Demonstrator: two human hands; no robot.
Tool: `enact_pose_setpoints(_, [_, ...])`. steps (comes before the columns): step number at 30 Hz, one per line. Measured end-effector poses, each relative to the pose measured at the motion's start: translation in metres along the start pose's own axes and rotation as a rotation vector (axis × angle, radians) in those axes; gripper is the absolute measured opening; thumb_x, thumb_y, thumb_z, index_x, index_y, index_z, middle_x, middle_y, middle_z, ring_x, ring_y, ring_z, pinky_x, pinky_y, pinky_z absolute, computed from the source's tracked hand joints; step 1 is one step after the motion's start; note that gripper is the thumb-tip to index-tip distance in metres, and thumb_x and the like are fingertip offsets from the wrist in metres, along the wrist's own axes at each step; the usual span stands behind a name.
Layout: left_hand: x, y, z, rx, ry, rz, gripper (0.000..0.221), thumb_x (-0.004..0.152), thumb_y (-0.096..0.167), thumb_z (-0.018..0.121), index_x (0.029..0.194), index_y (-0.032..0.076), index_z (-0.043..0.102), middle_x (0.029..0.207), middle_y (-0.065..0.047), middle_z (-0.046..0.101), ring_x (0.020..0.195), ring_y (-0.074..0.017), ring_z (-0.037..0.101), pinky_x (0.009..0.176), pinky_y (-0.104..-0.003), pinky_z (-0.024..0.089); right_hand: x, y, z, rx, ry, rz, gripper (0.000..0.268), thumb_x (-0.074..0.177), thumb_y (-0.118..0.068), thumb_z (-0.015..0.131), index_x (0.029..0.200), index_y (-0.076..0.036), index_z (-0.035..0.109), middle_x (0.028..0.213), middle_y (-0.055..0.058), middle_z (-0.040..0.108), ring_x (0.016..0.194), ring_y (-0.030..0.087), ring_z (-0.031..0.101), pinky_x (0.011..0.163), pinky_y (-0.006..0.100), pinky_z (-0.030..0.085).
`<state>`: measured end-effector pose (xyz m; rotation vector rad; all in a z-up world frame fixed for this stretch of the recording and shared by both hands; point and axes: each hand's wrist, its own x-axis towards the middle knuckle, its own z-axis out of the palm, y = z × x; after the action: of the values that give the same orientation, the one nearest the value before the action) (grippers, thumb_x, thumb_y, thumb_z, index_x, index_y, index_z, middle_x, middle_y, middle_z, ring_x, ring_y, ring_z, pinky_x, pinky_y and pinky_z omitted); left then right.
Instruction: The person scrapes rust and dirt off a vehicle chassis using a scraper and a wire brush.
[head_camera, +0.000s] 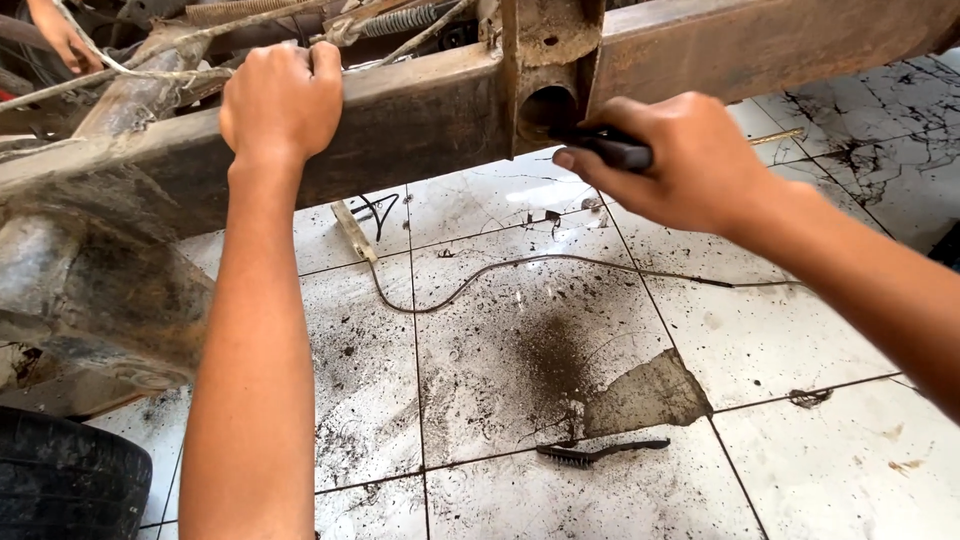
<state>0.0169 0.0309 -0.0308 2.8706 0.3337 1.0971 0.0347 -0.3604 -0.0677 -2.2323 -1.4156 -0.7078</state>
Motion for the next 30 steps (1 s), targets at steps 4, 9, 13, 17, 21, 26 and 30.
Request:
enact_pose_setpoints(4, [-0.001, -0.004, 0.001, 0.003, 0.032, 0.040, 0.055, 0.105, 0.038, 0.044, 0.076, 0.003, 0.075, 0.074, -0.023, 0.070, 0.066, -0.0404, 0.068, 0.068, -0.053, 0.054, -0.006, -0.019, -0.045, -0.066, -0.023, 0.049, 0.037, 0.106, -0.038, 0.065, 0.098, -0.002, 0.073, 0.065, 0.010, 0.069, 0.048, 0.019, 0.065, 0.045, 0.034, 0.051])
enact_pose_setpoints(9, [0.001, -0.003, 0.003, 0.013, 0.066, 0.069, 0.055, 0.107, 0.037, 0.045, 0.075, 0.004, 0.076, 0.073, -0.022, 0.070, 0.064, -0.0403, 0.067, 0.064, -0.054, 0.054, -0.013, -0.040, -0.076, -0.252, -0.139, 0.089, 0.037, 0.101, -0.036, 0.057, 0.092, -0.005, 0.075, 0.053, 0.006, 0.064, 0.042, 0.020, 0.061, 0.044, 0.036, 0.049])
enact_pose_setpoints(13, [-0.002, 0.002, -0.005, 0.022, -0.042, -0.023, 0.060, 0.109, 0.041, 0.040, 0.075, 0.004, 0.074, 0.071, -0.020, 0.070, 0.064, -0.0389, 0.068, 0.063, -0.054, 0.054, -0.011, -0.068, -0.075, -0.386, -0.573, 0.123, 0.046, 0.097, -0.053, 0.047, 0.079, -0.018, 0.070, 0.059, -0.004, 0.061, 0.047, 0.014, 0.060, 0.049, 0.029, 0.050])
enact_pose_setpoints(17, [0.004, -0.016, 0.015, 0.040, 0.120, 0.143, 0.060, 0.112, 0.044, 0.041, 0.080, 0.007, 0.076, 0.070, -0.017, 0.071, 0.059, -0.0372, 0.067, 0.057, -0.055, 0.055, 0.024, -0.105, -0.079, -0.701, -1.023, 0.326, 0.053, 0.099, -0.064, 0.035, 0.098, -0.021, 0.066, 0.060, 0.000, 0.066, 0.052, 0.011, 0.065, 0.051, 0.023, 0.055])
enact_pose_setpoints(21, [-0.002, -0.005, 0.000, 0.005, 0.219, 0.238, 0.055, 0.111, 0.042, 0.044, 0.085, 0.008, 0.078, 0.073, -0.018, 0.073, 0.061, -0.0388, 0.068, 0.058, -0.056, 0.054, 0.007, -0.078, -0.067, -0.494, -0.586, 0.241, 0.059, 0.080, -0.072, 0.058, 0.109, -0.023, 0.075, 0.075, 0.002, 0.069, 0.048, 0.020, 0.068, 0.049, 0.033, 0.054])
enact_pose_setpoints(26, [-0.001, 0.010, -0.013, 0.000, -0.080, -0.011, 0.059, 0.108, 0.038, 0.039, 0.080, 0.000, 0.074, 0.080, -0.025, 0.071, 0.072, -0.0424, 0.069, 0.075, -0.055, 0.054, -0.005, -0.073, -0.049, -0.485, -0.322, -0.060, 0.054, 0.094, -0.054, 0.060, 0.132, -0.018, 0.069, 0.089, 0.005, 0.070, 0.075, 0.020, 0.072, 0.052, 0.034, 0.054])
enact_pose_setpoints(30, [0.001, 0.001, -0.008, 0.002, -0.037, 0.032, 0.057, 0.107, 0.038, 0.040, 0.085, 0.000, 0.077, 0.083, -0.026, 0.071, 0.075, -0.0436, 0.068, 0.077, -0.054, 0.054, -0.002, -0.055, -0.022, -0.560, -0.260, 0.009, 0.047, 0.097, -0.037, 0.063, 0.135, -0.010, 0.066, 0.098, 0.010, 0.069, 0.082, 0.022, 0.072, 0.055, 0.034, 0.057])
